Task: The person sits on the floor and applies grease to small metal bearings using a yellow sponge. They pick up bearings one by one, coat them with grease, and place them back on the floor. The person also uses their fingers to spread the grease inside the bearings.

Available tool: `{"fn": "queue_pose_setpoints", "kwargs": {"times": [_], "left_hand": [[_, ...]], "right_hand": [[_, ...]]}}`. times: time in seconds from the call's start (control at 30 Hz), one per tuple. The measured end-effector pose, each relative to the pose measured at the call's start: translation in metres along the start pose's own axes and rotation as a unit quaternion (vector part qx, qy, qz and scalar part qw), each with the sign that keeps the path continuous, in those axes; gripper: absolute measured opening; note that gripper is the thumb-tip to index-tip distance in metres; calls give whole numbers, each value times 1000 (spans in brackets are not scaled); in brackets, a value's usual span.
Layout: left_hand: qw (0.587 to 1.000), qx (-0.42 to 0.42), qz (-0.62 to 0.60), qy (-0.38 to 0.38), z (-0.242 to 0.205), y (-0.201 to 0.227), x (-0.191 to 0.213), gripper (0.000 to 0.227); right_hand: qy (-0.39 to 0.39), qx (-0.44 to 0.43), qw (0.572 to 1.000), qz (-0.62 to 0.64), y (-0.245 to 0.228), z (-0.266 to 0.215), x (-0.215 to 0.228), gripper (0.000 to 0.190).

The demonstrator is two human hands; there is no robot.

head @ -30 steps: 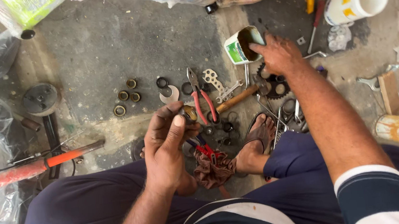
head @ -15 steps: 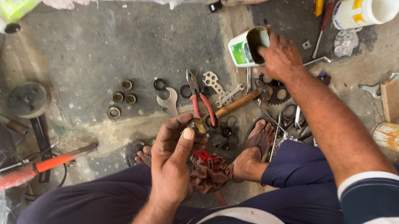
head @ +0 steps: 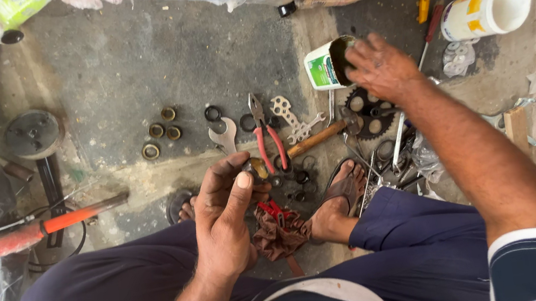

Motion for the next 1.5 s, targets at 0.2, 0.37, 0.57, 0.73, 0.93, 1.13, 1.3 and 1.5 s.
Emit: {"fn": "queue_pose_setpoints", "kwargs": {"times": [0.2, 0.37, 0.57, 0.73, 0.93, 1.13, 1.3, 1.5], "left_hand": [[999, 2, -30, 11, 3, -4, 2, 34], [1000, 4, -15, 19, 4, -6, 5, 36], [1000, 9, -14, 12, 6, -5, 3, 38], [1000, 1, -25, 11, 5, -4, 4, 37], [999, -10, -35, 3, 6, -3, 2, 35], [998, -39, -39, -12, 7, 10, 0, 32], [995, -67, -15, -76, -3, 21, -18, 38], [982, -65, -36, -174, -30, 23, -43, 42]], "right_hand": [[-63, 36, 995, -66, -3, 13, 10, 28], [-117, 73, 988, -62, -9, 25, 5, 29], [-210, 107, 969, -77, -6, 27, 10, 47], [-233, 100, 966, -49, -4, 29, 10, 55], [-187, 57, 981, 18, -8, 41, -1, 38], [-97, -70, 962, 244, 14, 7, 9, 59], [73, -221, 663, 712, 45, -85, 36, 64], [288, -69, 401, 867, -1, -201, 159, 48]]}}
Point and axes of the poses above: each hand's wrist, its own z-axis towards the middle knuckle, its own x-axis out of the back of the hand, y = z × x, the point moved 10 cm from there along z, towards the middle knuckle, and after that the axes turned 6 degrees about -x, right-handed, at the moved point
